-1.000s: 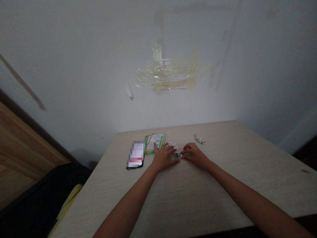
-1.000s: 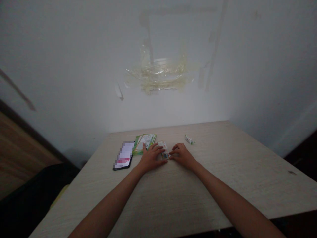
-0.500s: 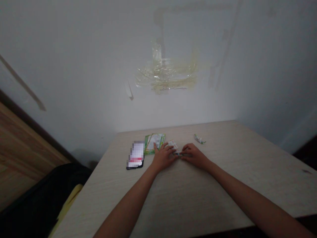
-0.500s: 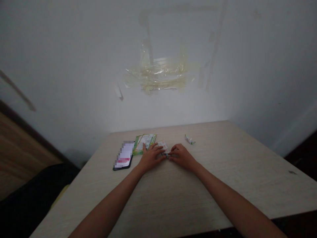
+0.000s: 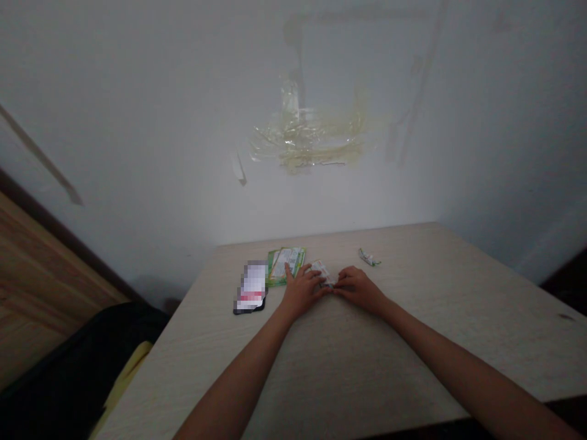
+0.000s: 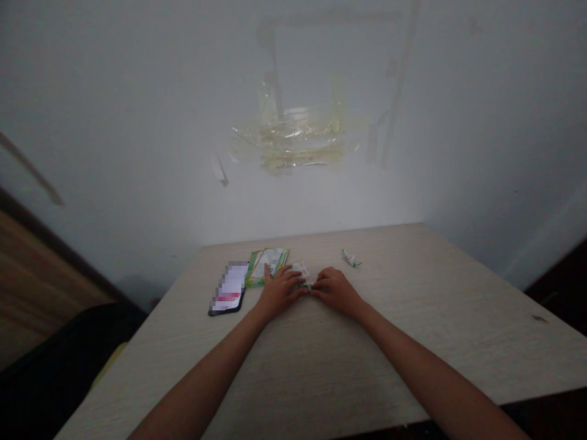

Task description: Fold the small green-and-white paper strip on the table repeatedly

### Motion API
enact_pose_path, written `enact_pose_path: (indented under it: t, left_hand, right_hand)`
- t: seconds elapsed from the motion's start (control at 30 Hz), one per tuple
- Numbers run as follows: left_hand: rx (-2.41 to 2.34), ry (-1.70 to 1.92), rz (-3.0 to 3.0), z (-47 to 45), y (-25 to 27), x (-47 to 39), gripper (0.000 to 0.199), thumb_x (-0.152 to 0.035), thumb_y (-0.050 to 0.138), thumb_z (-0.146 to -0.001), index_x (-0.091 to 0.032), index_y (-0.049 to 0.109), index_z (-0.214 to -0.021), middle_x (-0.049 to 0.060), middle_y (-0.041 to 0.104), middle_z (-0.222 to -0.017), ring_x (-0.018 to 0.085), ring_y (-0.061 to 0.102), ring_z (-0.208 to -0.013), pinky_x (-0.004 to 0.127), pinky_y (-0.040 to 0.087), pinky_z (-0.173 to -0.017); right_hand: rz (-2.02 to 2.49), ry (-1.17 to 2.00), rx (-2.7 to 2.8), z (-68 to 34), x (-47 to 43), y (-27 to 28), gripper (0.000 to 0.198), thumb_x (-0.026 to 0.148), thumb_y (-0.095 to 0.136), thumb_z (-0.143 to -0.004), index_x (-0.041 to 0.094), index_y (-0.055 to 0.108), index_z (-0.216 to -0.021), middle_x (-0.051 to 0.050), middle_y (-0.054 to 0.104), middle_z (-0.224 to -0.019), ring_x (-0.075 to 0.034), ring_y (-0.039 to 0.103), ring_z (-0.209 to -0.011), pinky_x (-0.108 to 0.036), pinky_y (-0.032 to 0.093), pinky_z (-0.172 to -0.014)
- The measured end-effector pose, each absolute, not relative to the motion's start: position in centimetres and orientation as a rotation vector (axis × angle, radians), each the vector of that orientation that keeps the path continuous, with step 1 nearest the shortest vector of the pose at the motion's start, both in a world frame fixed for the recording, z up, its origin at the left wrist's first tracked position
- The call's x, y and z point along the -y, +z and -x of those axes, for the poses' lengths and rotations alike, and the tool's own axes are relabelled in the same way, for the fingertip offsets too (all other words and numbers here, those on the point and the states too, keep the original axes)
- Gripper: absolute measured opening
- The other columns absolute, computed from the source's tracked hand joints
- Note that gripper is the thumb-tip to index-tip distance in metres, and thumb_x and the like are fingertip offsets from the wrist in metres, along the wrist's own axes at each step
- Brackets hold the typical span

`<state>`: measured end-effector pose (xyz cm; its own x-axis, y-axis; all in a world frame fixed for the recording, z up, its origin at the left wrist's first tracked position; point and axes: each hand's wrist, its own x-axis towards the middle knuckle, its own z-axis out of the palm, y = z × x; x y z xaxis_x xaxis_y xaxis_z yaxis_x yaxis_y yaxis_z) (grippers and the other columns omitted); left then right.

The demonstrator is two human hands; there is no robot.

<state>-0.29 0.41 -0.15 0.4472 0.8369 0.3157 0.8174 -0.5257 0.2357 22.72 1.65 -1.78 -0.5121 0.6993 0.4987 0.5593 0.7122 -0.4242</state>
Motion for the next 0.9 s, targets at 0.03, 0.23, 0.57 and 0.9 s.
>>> enact_pose_path:
  t: [0.03, 0.23, 0.57, 0.9]
  left_hand:
    - [-1.506, 0.625, -2.63, 0.25, -0.15, -0.41, 0.037, -0.06, 0.048, -0.092, -0.038, 0.068, -0.114, -0.002, 0.065, -0.131, 0.029, 0.04, -0.138, 0.076, -0.015, -0.108]
    - [-1.502, 0.692, -2.622, 0.08, -0.19, -0.36, 0.034, -0.059, 0.048, -0.092, -0.038, 0.07, -0.107, -0.003, 0.067, -0.127, 0.028, 0.043, -0.135, 0.077, -0.014, -0.108]
    - [-1.52, 0.662, -2.591, 0.14, -0.15, -0.58, 0.028, -0.055, 0.054, -0.09, -0.038, 0.072, -0.104, -0.003, 0.067, -0.127, 0.028, 0.042, -0.136, 0.076, -0.016, -0.108]
    - [-1.492, 0.666, -2.584, 0.3, -0.02, -0.42, 0.038, -0.064, 0.059, -0.083, -0.038, 0.071, -0.108, -0.001, 0.066, -0.13, 0.03, 0.044, -0.134, 0.076, -0.015, -0.108]
  right_hand:
    - [0.95, 0.279, 2.252, -22.69, -1.58, -1.7, 0.021, 0.04, 0.067, -0.087, 0.023, 0.078, -0.093, -0.009, 0.068, -0.097, -0.022, 0.06, -0.093, -0.038, 0.047, -0.086]
    - [0.954, 0.27, 2.259, -22.54, -1.55, -1.43, 0.017, 0.034, 0.067, -0.088, 0.022, 0.079, -0.088, -0.008, 0.068, -0.092, -0.021, 0.06, -0.091, -0.036, 0.047, -0.085]
    - [1.059, 0.422, 2.187, -22.38, -1.55, -1.8, 0.014, 0.035, 0.074, -0.082, 0.026, 0.079, -0.09, -0.006, 0.066, -0.092, -0.02, 0.06, -0.091, -0.035, 0.047, -0.085]
    - [1.067, 0.425, 2.148, -22.28, -1.52, -1.6, 0.013, 0.031, 0.071, -0.084, 0.022, 0.078, -0.08, -0.006, 0.067, -0.088, -0.02, 0.06, -0.089, -0.033, 0.047, -0.082]
